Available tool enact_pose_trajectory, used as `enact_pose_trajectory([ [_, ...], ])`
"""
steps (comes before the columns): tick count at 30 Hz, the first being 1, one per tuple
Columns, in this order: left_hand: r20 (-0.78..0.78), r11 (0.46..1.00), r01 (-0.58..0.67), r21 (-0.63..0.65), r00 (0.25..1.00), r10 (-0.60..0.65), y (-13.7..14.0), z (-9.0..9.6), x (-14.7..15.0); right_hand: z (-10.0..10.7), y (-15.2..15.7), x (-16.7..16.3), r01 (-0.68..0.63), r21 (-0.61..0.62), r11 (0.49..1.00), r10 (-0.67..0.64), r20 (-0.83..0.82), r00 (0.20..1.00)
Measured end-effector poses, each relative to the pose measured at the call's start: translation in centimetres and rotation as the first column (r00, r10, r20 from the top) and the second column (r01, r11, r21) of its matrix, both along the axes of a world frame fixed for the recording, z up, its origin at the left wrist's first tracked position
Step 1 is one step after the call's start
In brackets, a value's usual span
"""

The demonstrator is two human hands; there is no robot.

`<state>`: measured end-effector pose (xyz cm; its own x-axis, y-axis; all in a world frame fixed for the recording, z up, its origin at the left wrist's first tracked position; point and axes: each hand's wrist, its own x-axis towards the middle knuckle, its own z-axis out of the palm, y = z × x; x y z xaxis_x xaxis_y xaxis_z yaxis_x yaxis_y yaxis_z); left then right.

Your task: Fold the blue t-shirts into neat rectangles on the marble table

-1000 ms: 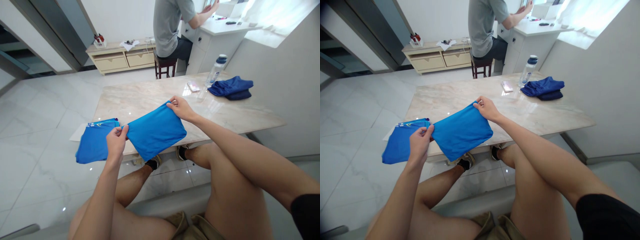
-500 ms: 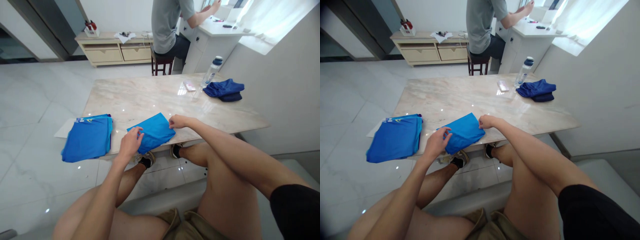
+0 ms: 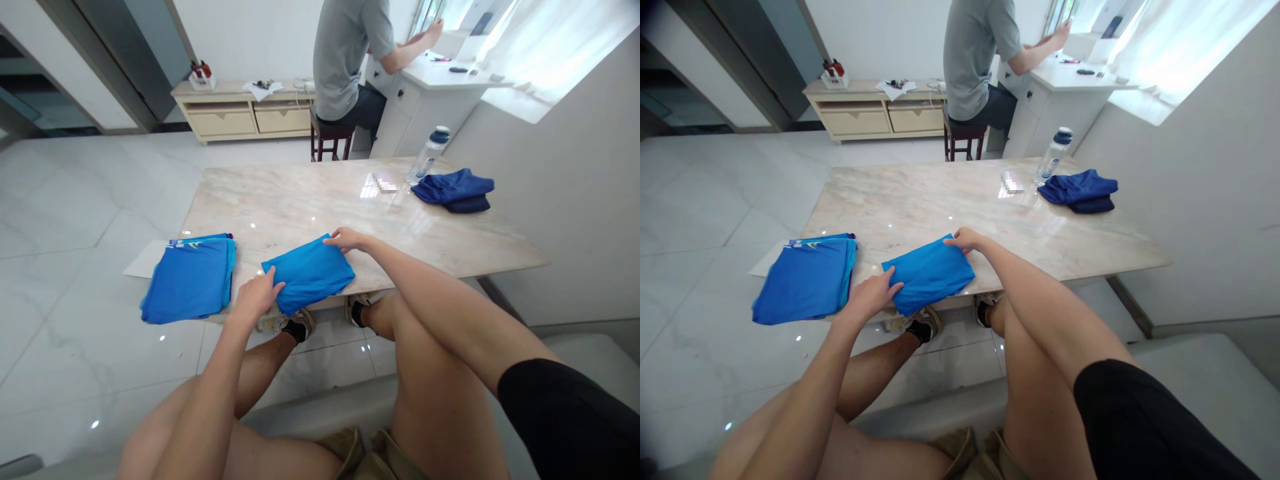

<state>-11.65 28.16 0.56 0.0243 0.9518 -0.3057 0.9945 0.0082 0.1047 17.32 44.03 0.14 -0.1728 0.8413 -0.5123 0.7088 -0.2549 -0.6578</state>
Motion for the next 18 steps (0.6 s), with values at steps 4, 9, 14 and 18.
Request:
enact_pose_trajectory([
  [4,0.031,1.0,-0.008,0.027,0.999,0.008,-0.6,0.4,-1.0,-0.7,0.8,-2.0,0.135,-0.013,0.991,-0.133,0.069,0.989],
  [9,0.086,0.998,0.031,0.049,0.996,-0.035,-1.0,0.9,-1.3,-0.7,1.0,-1.6,0.175,-0.155,0.972,-0.167,0.062,0.984],
  [14,0.155,0.995,0.094,0.03,0.983,-0.098,-0.8,0.5,-1.6,-0.3,-0.5,0.3,-0.072,-0.18,0.981,0.048,-0.136,0.99],
  [18,0.164,0.994,0.095,0.06,0.981,-0.103,-0.7,0.7,-1.4,-0.1,-2.4,2.3,-0.146,-0.237,0.961,0.076,-0.282,0.957],
])
